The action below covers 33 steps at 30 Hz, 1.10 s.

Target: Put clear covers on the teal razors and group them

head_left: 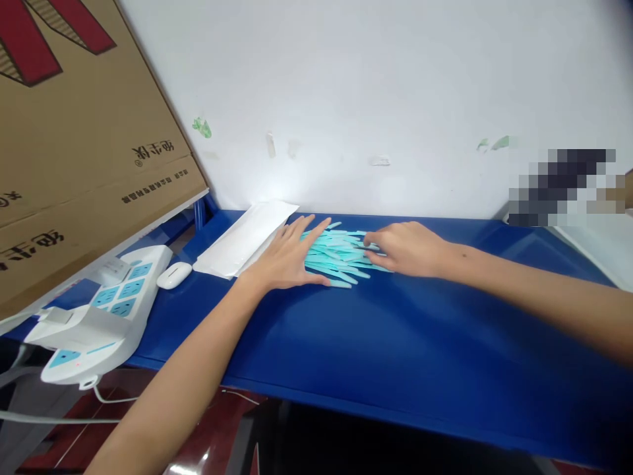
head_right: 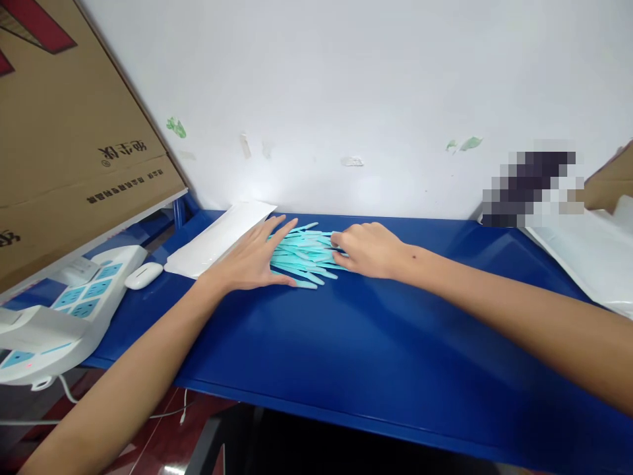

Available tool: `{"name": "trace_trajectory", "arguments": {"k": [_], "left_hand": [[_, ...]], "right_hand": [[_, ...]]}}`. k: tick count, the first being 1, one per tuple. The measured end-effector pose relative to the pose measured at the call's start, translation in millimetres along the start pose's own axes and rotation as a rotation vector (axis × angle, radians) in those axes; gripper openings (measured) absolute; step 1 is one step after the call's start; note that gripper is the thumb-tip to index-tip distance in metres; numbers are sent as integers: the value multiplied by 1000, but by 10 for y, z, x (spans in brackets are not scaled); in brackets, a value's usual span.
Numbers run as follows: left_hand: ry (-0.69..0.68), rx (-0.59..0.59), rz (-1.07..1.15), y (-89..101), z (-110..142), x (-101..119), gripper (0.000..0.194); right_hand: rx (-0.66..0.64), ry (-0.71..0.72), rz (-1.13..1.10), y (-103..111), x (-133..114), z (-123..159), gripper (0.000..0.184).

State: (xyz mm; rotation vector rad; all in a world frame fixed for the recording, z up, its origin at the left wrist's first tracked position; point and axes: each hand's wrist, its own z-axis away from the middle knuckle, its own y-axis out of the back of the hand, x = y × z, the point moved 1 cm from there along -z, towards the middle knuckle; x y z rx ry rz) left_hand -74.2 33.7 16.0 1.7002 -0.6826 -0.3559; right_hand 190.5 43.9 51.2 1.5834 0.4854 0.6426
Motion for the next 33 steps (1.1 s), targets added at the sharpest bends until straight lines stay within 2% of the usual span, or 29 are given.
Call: {"name": "trace_trajectory", "arguments": {"k": [3, 5, 8, 10, 13, 16, 18, 21, 24, 29, 31, 33], "left_hand": [[-12, -15, -10, -66, -25, 5, 111], [-20, -41, -7, -90, -23, -27, 103], [-46, -29, 18, -119, -17, -57, 82], [-69, 5, 49, -135, -15, -32, 68], [-90, 64, 96, -149, -14, 59, 57], [-102, 136, 146, -156, -12, 131, 54], [-117, 178, 179, -161, -9, 139, 54], [-127, 223, 220, -167, -7, 103, 53], [-106, 261, 246, -167, -10, 59, 51], [-78, 294, 254, -149, -19, 21, 48], [-74, 310, 257, -136, -20, 5, 49], [-72, 334, 253, -124, -18, -16, 50]], "right_hand": [[27, -25, 95, 75, 52, 103, 39], [17, -122, 124, 154, 214, 273, 36], [-37, -390, 100, 252, 636, 662, 33], [-21, -582, 92, 255, 979, 989, 42], [12, -803, 127, 94, 1464, 1518, 57], [-49, -811, 137, -245, 1731, 1970, 63], [-68, -916, 56, -477, 1737, 2182, 66], [-37, -889, -9, -659, 1561, 2318, 60], [4, -864, -9, -604, 1436, 2328, 62], [-6, -944, -24, -420, 1425, 2303, 72], [-44, -904, -90, -390, 1291, 2269, 71], [-23, -803, -194, -339, 1075, 2218, 68]]}}
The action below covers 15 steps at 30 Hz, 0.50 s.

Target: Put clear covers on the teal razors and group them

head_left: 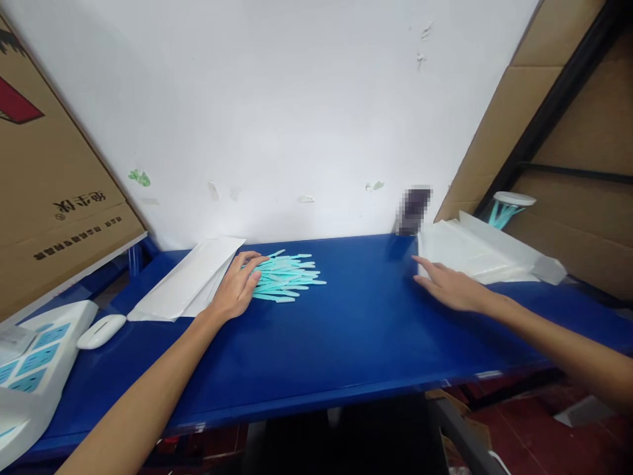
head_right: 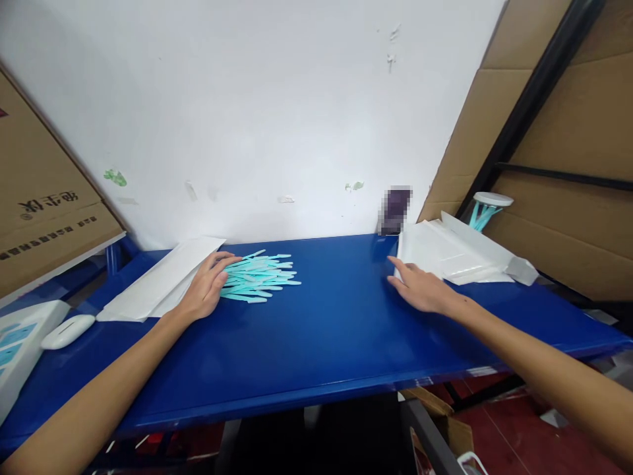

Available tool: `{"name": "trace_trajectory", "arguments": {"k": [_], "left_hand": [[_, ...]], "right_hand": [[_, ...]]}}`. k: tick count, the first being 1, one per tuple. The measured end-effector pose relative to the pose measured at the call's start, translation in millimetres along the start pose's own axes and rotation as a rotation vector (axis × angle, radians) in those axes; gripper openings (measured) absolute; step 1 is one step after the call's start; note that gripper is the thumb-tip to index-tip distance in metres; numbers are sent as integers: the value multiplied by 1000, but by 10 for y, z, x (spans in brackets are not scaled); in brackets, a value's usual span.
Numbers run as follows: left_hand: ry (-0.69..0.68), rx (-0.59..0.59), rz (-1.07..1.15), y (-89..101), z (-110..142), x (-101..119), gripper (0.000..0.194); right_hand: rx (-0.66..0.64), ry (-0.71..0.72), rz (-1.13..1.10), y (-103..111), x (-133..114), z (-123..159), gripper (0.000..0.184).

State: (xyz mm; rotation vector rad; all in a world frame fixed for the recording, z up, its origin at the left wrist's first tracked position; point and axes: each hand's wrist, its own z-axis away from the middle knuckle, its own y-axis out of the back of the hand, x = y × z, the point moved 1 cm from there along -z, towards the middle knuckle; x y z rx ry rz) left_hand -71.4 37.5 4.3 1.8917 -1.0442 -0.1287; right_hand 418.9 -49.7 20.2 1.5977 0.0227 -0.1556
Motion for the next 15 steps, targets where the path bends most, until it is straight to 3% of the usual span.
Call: {"name": "trace_trajectory", "arguments": {"k": [2, 4, 7, 12, 15], "left_hand": [[18, 23, -16, 13, 5, -26, 52], [54, 27, -33, 20, 16, -61, 53], [96, 8, -49, 23, 35, -122, 52], [127, -15, -89, 27, 40, -198, 51], [122, -29, -85, 17, 36, -214, 51]], "right_hand": [[33, 116, -246, 46, -192, 114, 65], [77, 179, -353, 103, -306, 153, 58], [38, 276, -220, 111, -304, 31, 56], [-157, 413, -18, 50, -149, -378, 92], [-306, 433, 14, 139, -149, -603, 100]]}}
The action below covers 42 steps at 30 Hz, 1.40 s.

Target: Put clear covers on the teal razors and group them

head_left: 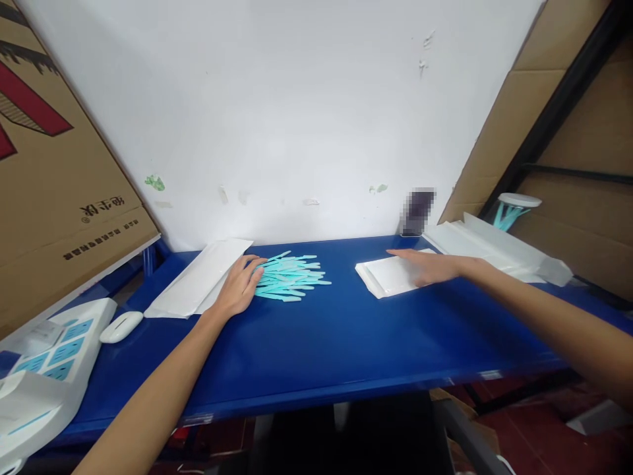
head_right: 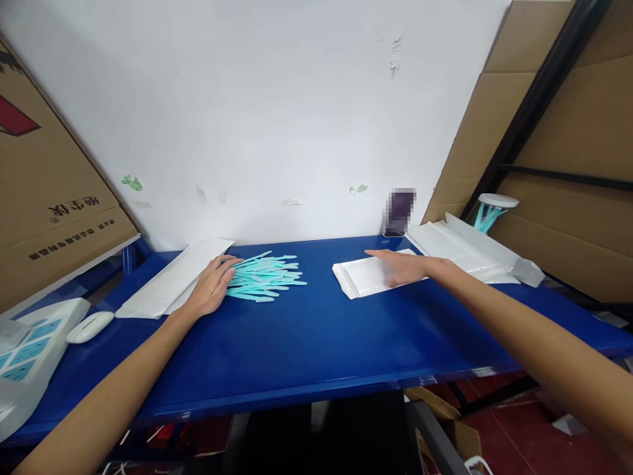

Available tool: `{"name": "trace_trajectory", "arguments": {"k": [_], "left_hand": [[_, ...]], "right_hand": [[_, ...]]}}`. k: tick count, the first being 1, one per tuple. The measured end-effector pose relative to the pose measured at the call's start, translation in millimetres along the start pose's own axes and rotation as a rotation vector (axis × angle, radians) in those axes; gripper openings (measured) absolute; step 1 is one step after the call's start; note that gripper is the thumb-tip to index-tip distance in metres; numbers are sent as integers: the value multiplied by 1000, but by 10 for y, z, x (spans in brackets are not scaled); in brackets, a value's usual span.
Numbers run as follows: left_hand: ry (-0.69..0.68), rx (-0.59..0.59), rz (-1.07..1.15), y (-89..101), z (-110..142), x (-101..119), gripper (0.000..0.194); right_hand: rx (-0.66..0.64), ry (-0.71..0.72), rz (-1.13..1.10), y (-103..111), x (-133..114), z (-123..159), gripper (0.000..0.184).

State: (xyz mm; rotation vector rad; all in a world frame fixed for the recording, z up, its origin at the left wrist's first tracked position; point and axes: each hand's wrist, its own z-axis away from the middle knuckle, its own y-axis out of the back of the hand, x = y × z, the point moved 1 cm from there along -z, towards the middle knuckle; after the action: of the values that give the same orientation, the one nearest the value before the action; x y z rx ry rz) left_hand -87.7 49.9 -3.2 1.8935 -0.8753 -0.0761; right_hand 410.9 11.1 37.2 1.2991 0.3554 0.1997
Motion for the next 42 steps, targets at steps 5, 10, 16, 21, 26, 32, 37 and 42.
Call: {"name": "trace_trajectory", "arguments": {"k": [5, 10, 16, 21, 26, 32, 37, 42], "left_hand": [[8, 7, 12, -1, 7, 3, 51], [12, 43, 15, 23, 11, 38, 51], [-22, 52, 8, -41, -19, 61, 51], [-42, 43, -4, -87, 0, 12, 52], [-3, 85, 28, -69, -3, -23, 52], [87, 142, 90, -80, -68, -38, 57], [168, 140, 127, -106, -81, -63, 62], [239, 75, 152, -143, -115, -94, 68]], "right_hand": [[-13, -94, 180, 294, -36, -127, 75], [94, -110, 220, 199, -338, 248, 45], [30, -45, 35, -92, -598, 811, 74], [-8, -120, 86, -78, -374, 751, 99], [0, -46, -52, -67, -311, 661, 68], [65, 11, -175, -36, -464, 675, 55], [44, 7, -225, 127, -572, 604, 59], [-46, 112, -259, 441, -751, 316, 53]]}}
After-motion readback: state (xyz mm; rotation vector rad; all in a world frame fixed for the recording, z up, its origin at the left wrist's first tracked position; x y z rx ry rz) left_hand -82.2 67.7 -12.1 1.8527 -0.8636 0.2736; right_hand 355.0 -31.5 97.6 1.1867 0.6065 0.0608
